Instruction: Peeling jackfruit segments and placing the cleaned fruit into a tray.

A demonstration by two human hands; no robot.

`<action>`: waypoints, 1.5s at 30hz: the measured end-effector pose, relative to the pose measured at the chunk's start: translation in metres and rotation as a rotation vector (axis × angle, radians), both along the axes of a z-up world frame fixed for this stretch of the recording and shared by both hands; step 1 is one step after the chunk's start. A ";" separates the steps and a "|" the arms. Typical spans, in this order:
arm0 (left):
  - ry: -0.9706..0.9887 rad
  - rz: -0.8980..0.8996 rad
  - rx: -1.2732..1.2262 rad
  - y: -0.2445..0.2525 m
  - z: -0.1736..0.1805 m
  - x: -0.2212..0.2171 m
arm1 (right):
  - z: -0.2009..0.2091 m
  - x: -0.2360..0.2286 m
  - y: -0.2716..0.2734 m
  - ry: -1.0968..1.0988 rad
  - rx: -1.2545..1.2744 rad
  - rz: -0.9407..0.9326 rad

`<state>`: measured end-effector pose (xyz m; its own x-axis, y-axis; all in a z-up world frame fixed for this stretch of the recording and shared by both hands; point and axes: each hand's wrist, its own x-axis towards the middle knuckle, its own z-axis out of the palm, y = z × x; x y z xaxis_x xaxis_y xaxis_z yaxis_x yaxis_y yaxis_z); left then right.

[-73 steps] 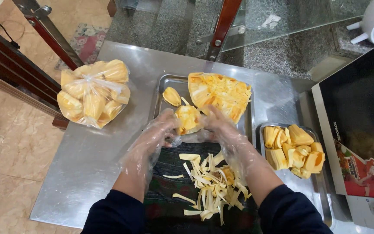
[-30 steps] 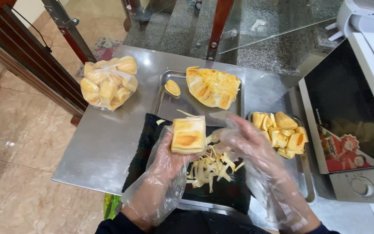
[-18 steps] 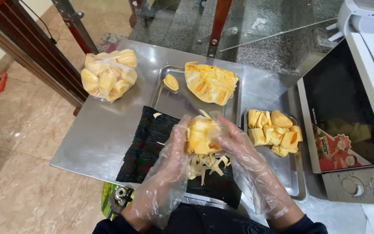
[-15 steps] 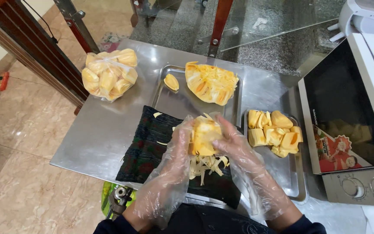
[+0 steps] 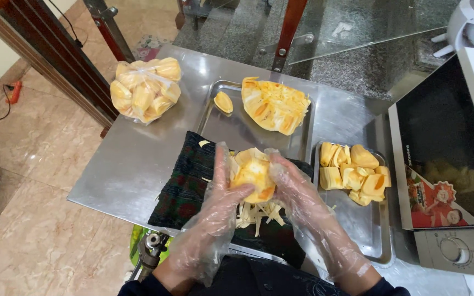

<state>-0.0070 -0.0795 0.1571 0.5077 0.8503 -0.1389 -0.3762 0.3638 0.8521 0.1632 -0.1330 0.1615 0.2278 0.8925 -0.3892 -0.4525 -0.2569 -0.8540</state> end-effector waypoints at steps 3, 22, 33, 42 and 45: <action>-0.097 0.002 -0.053 0.013 -0.013 -0.012 | -0.012 0.018 -0.001 -0.045 0.047 0.136; 0.068 -0.232 -0.012 0.041 -0.030 -0.017 | -0.014 -0.001 0.027 -0.212 0.038 0.167; -0.127 -0.224 -0.099 0.044 -0.047 -0.016 | -0.098 -0.001 0.033 -0.209 0.198 -0.012; -0.291 -0.260 -0.140 0.043 -0.051 -0.021 | -0.068 -0.002 0.037 0.000 0.180 -0.050; -0.317 -0.320 -0.120 0.053 -0.061 -0.022 | -0.078 0.010 0.039 0.130 0.184 -0.064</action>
<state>-0.0288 -0.0261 0.0961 0.7751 0.6315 -0.0220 -0.4642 0.5927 0.6582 0.1730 -0.0938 0.0836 0.2452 0.9363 -0.2514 -0.5724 -0.0695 -0.8170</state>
